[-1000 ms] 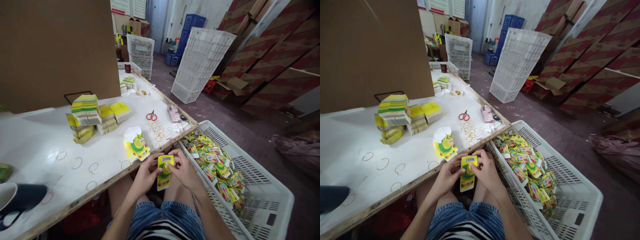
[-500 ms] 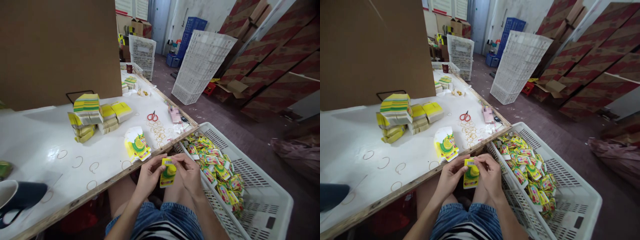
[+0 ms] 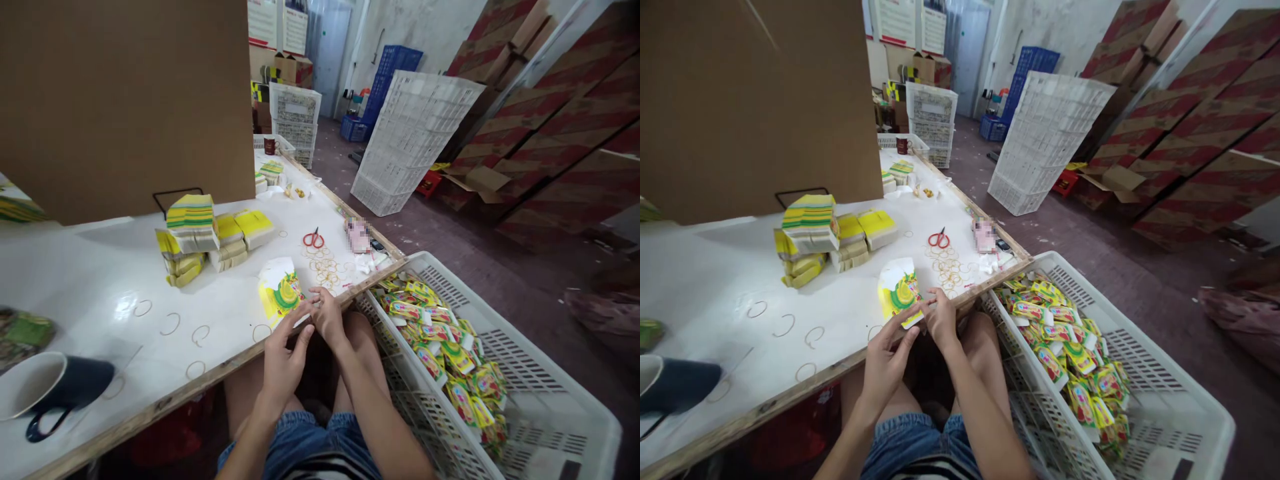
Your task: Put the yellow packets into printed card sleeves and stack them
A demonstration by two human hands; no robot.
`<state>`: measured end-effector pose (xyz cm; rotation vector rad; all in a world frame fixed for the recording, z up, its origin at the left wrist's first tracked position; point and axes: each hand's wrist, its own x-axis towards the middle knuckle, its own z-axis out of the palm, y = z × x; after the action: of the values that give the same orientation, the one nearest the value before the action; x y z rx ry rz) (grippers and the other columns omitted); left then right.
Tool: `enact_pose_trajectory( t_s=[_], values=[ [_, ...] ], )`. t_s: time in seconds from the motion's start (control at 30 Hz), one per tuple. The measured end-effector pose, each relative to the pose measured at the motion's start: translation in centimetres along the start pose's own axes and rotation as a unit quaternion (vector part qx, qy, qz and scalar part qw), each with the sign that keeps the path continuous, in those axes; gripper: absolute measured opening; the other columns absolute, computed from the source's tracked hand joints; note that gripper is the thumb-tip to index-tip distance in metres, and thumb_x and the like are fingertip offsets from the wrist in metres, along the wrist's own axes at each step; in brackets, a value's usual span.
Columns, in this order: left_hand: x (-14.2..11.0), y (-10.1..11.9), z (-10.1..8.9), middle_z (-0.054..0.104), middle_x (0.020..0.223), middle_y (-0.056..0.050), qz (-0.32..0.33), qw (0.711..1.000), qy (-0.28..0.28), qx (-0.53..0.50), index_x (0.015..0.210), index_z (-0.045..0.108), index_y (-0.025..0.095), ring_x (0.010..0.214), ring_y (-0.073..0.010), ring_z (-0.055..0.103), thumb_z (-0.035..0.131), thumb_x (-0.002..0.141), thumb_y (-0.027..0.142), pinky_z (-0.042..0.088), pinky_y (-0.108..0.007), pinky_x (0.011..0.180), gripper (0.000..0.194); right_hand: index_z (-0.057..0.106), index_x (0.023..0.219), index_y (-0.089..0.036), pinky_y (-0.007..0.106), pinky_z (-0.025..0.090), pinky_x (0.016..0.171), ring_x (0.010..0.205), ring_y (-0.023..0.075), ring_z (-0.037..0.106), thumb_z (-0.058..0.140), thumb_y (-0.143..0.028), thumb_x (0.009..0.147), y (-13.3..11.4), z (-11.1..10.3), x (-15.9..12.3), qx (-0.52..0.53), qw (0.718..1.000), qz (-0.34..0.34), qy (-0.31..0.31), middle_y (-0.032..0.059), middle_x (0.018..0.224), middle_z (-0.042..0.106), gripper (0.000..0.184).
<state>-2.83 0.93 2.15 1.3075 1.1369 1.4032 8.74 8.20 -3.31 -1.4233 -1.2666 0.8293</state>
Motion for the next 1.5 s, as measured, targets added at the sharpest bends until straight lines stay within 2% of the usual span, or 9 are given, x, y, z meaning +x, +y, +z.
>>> enact_pose_trajectory(
  t_s=[0.2, 0.43, 0.6, 0.87, 1.1, 1.23, 1.33, 1.4, 1.5],
  values=[
    [1.0, -1.3, -0.7, 0.066, 0.125, -0.010, -0.034, 0.989, 0.118, -0.087, 0.115, 0.065, 0.021, 0.122, -0.0249, 0.057, 0.069, 0.080, 0.034, 0.042, -0.037, 0.107, 0.038, 0.070, 0.094, -0.015, 0.034, 0.054, 0.074, 0.075, 0.0199, 0.067, 0.072, -0.037, 0.071, -0.6, -3.4, -2.0, 0.202, 0.977, 0.063, 0.034, 0.0064, 0.082, 0.073, 0.032],
    [1.7, -2.7, 0.9, 0.072, 0.112, -0.012, -0.170, 0.930, -0.107, -0.309, 0.103, 0.068, 0.018, 0.107, -0.0291, 0.066, 0.078, 0.067, 0.050, 0.054, -0.038, 0.089, 0.049, 0.074, 0.091, -0.020, 0.036, 0.055, 0.080, 0.078, 0.0201, 0.069, 0.078, -0.036, 0.069, -2.1, -6.1, -6.3, 0.298, 0.945, 0.135, -0.024, 0.0047, 0.086, 0.076, 0.027],
    [1.3, -2.7, 1.3, 0.075, 0.103, -0.013, -0.179, 0.904, -0.179, -0.344, 0.095, 0.071, 0.017, 0.105, -0.0311, 0.067, 0.079, 0.066, 0.050, 0.053, -0.039, 0.089, 0.045, 0.074, 0.095, -0.021, 0.036, 0.053, 0.084, 0.084, 0.0206, 0.068, 0.076, -0.035, 0.073, -2.0, -6.9, -7.0, 0.245, 0.962, 0.111, -0.043, 0.0050, 0.089, 0.075, 0.026],
    [1.3, -2.3, 2.1, 0.076, 0.097, -0.013, -0.145, 0.927, -0.164, -0.305, 0.100, 0.071, 0.014, 0.098, -0.0288, 0.068, 0.078, 0.069, 0.043, 0.053, -0.036, 0.086, 0.043, 0.073, 0.098, -0.018, 0.035, 0.054, 0.077, 0.084, 0.0232, 0.067, 0.074, -0.041, 0.075, -3.3, -7.1, -7.4, 0.123, 0.990, 0.073, -0.015, 0.0071, 0.091, 0.075, 0.033],
    [1.3, -2.7, 3.0, 0.075, 0.080, -0.007, -0.152, 0.963, -0.075, -0.208, 0.087, 0.067, 0.014, 0.076, -0.0215, 0.070, 0.073, 0.073, 0.046, 0.055, -0.030, 0.070, 0.035, 0.069, 0.084, -0.017, 0.029, 0.052, 0.064, 0.067, 0.0191, 0.065, 0.068, -0.040, 0.080, -2.4, -6.7, -7.8, 0.087, 0.994, 0.064, 0.027, 0.0055, 0.076, 0.072, 0.024],
    [0.8, -2.5, 2.9, 0.074, 0.092, -0.006, -0.114, 0.979, -0.039, -0.167, 0.122, 0.049, 0.019, 0.084, -0.0203, 0.070, 0.072, 0.077, 0.033, 0.054, -0.030, 0.075, 0.052, 0.065, 0.084, -0.018, 0.026, 0.050, 0.060, 0.063, 0.0158, 0.060, 0.065, -0.038, 0.083, -2.1, -6.8, -7.7, 0.037, 0.998, 0.033, 0.038, 0.0034, 0.074, 0.068, 0.020],
    [0.5, -1.9, 2.3, 0.072, 0.100, -0.007, -0.090, 0.983, -0.074, -0.142, 0.139, 0.028, 0.023, 0.088, -0.0195, 0.070, 0.066, 0.082, 0.028, 0.054, -0.031, 0.079, 0.068, 0.060, 0.116, -0.021, 0.026, 0.051, 0.063, 0.069, 0.0158, 0.062, 0.067, -0.034, 0.082, -2.4, -7.5, -7.5, 0.045, 0.999, 0.006, -0.006, 0.0050, 0.093, 0.069, 0.037],
    [0.5, -1.5, 1.8, 0.071, 0.100, -0.008, -0.078, 0.981, -0.134, -0.115, 0.139, 0.032, 0.022, 0.089, -0.0193, 0.068, 0.063, 0.084, 0.027, 0.053, -0.031, 0.081, 0.063, 0.048, 0.134, -0.025, 0.026, 0.053, 0.065, 0.074, 0.0161, 0.064, 0.067, -0.034, 0.082, -2.7, -8.2, -7.1, 0.063, 0.997, -0.009, -0.045, 0.0059, 0.104, 0.067, 0.055],
    [0.6, -1.0, 1.3, 0.070, 0.103, -0.009, -0.084, 0.966, -0.217, -0.115, 0.129, 0.046, 0.019, 0.092, -0.0201, 0.067, 0.062, 0.085, 0.027, 0.052, -0.030, 0.081, 0.047, 0.052, 0.130, -0.025, 0.026, 0.053, 0.067, 0.077, 0.0166, 0.064, 0.064, -0.035, 0.085, -3.1, -9.3, -6.5, 0.093, 0.990, -0.028, -0.100, 0.0053, 0.101, 0.068, 0.047]
  ],
)
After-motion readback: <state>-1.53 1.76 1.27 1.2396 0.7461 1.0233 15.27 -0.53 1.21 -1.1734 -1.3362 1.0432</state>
